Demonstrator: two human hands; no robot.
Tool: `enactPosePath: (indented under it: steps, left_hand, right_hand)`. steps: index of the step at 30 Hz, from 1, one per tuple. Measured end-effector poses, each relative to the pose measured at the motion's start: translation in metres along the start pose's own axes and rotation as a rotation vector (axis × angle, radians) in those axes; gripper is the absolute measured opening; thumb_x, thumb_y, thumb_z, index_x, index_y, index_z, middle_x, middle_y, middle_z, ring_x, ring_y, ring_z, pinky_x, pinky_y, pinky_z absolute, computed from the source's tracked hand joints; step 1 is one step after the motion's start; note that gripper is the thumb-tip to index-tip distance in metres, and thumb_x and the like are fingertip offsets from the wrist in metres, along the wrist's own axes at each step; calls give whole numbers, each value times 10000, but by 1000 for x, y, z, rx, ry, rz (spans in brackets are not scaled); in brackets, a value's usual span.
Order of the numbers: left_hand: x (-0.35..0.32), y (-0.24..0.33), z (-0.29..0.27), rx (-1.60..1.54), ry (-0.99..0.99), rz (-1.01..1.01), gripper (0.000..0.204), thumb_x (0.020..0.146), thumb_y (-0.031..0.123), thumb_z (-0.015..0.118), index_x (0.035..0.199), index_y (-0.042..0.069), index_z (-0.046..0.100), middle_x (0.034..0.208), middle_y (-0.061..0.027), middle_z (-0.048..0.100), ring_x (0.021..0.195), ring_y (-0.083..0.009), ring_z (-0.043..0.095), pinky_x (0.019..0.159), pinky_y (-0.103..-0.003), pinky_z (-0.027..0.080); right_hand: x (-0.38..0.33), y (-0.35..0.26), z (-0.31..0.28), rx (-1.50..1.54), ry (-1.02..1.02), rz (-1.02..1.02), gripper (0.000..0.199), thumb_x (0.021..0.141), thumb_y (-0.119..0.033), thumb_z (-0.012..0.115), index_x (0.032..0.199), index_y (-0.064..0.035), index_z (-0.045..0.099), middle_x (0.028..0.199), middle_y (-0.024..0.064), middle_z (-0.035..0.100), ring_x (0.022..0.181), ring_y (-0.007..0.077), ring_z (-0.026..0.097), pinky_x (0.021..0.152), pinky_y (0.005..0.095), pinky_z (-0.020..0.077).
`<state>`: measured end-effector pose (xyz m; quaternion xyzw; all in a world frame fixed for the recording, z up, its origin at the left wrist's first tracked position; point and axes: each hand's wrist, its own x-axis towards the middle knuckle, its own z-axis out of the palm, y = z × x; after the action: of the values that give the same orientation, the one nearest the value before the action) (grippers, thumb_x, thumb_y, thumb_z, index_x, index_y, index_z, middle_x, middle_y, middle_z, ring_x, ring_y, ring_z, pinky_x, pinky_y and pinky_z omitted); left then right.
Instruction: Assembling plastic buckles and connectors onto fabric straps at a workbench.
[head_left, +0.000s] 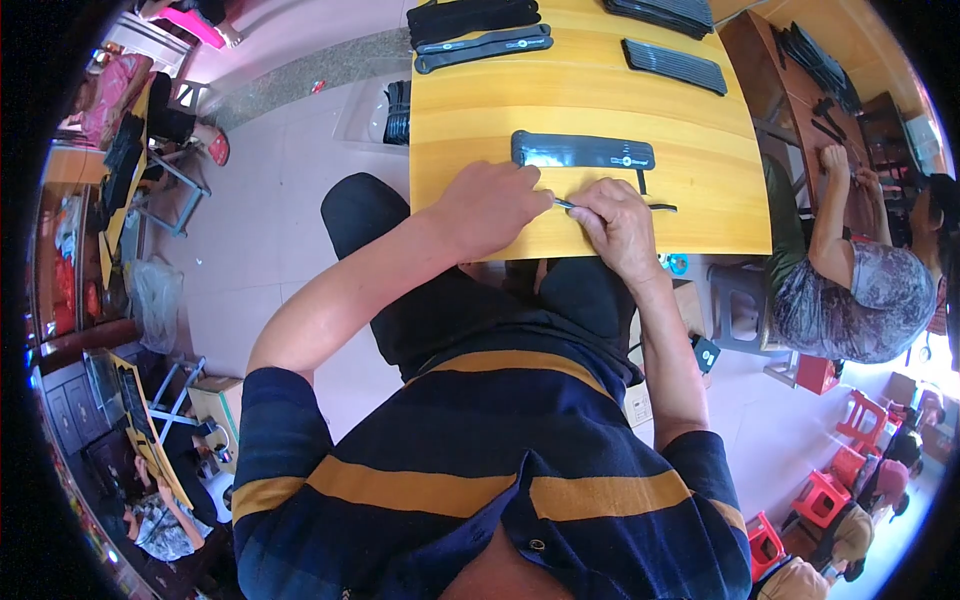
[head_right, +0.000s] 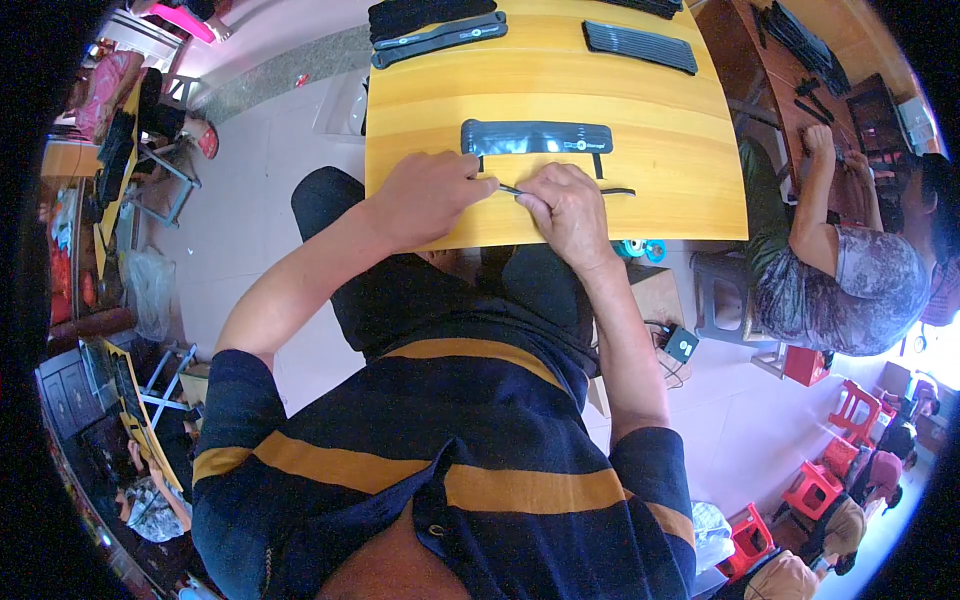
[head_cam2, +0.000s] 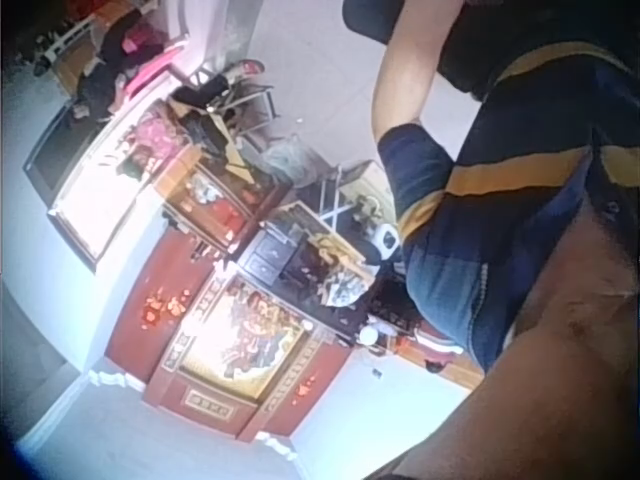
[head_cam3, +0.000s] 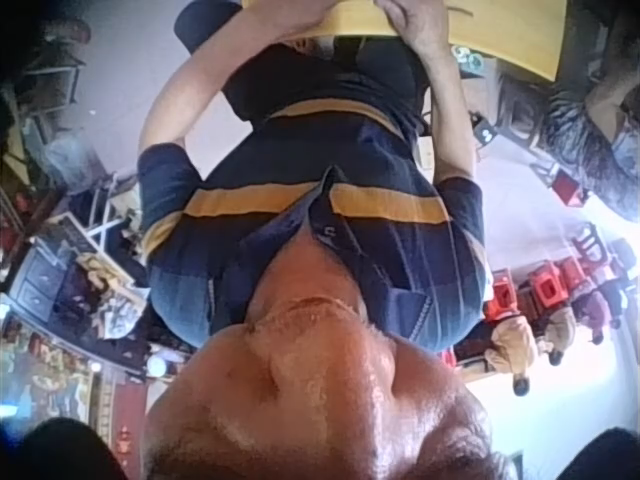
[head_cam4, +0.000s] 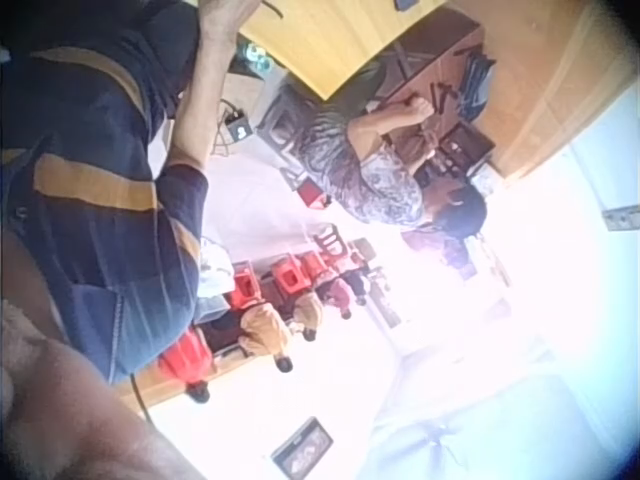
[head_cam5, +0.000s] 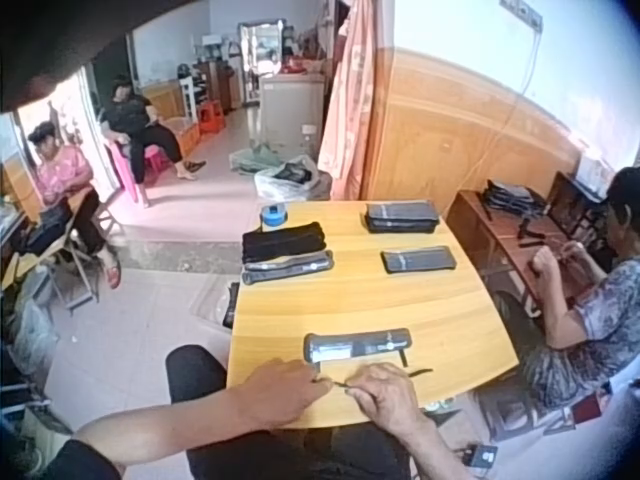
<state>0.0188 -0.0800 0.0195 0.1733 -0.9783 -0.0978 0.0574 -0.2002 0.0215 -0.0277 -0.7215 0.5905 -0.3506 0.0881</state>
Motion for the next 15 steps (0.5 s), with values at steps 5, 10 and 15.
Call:
enactPosePath:
  steps: [5, 10, 15]
  left_hand:
    - [6, -3, -1, 48, -25, 35, 201, 925, 115, 600, 1073, 130, 734, 977, -117, 678, 942, -304, 713, 723, -436, 557]
    - [4, -18, 8, 70, -25, 70, 346, 898, 87, 618, 1221, 186, 695, 962, -86, 648, 925, -291, 697, 689, -463, 553]
    - [2, -28, 12, 66, -57, 70, 373, 901, 85, 615, 1246, 208, 689, 972, -67, 650, 930, -291, 688, 712, -448, 552]
  right_hand:
    - [0, 2, -1, 11, -12, 3, 104, 834, -131, 773, 906, -61, 746, 852, 99, 670, 847, 320, 650, 779, 432, 529]
    - [3, 5, -6, -1, -58, -51, 101, 851, -132, 757, 913, -60, 725, 861, 111, 665, 851, 334, 645, 784, 438, 526]
    - [4, 5, -7, 9, -56, -56, 103, 856, -134, 753, 912, -56, 717, 862, 117, 664, 850, 341, 643, 787, 441, 524]
